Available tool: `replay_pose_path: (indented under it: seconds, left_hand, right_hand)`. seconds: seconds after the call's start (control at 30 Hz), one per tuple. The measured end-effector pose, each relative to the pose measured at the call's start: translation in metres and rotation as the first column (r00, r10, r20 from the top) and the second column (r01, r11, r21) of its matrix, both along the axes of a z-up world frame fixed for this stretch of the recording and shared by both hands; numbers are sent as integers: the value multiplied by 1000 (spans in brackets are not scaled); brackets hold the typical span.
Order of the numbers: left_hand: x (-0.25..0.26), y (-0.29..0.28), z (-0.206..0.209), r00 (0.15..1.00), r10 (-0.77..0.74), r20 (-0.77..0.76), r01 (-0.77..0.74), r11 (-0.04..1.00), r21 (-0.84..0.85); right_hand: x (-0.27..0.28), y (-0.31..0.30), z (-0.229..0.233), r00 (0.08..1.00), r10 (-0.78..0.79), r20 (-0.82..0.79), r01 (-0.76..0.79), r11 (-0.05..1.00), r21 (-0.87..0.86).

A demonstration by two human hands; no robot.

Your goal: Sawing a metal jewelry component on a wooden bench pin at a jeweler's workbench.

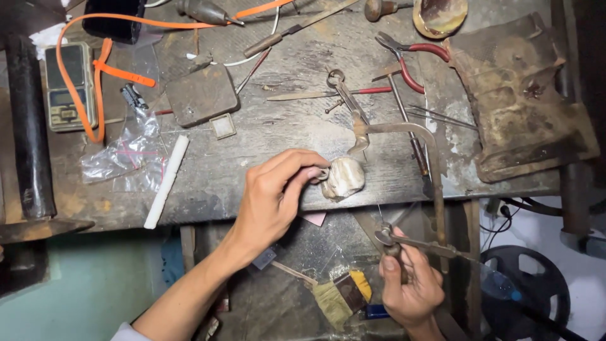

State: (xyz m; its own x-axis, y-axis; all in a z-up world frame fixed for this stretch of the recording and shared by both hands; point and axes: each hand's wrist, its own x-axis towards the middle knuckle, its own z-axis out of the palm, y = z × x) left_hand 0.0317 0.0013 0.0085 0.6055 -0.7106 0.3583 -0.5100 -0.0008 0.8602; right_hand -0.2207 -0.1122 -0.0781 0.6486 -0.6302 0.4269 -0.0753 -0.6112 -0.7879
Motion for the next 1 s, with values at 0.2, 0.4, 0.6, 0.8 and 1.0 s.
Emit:
replay_pose_path:
  seconds: [0.2, 0.4, 0.6, 0.8, 1.0]
  left_hand:
    - [-3, -6, -2, 991, 77, -105, -82, 995, -51]
    - [-7, -7, -3, 951, 77, -298, -93, 995, -40]
    - [-9, -4, -10, 958, 132, -254, -138, 990, -5]
    - [-13, 0, -14, 972, 125, -199, -129, 992, -8]
    - [-22, 7, -1, 994, 100, -53, -98, 995, 33]
  right_hand:
    - [-1, 25, 27, 967, -188, -172, 203, 976, 75]
    - [9, 61, 63, 871, -292, -394, 459, 769, 445]
    - [8, 67, 56, 953, -189, -238, 298, 736, 608]
    - [7, 72, 53, 860, -332, -389, 499, 706, 502]
    - [-12, 71, 17, 871, -376, -316, 390, 921, -19]
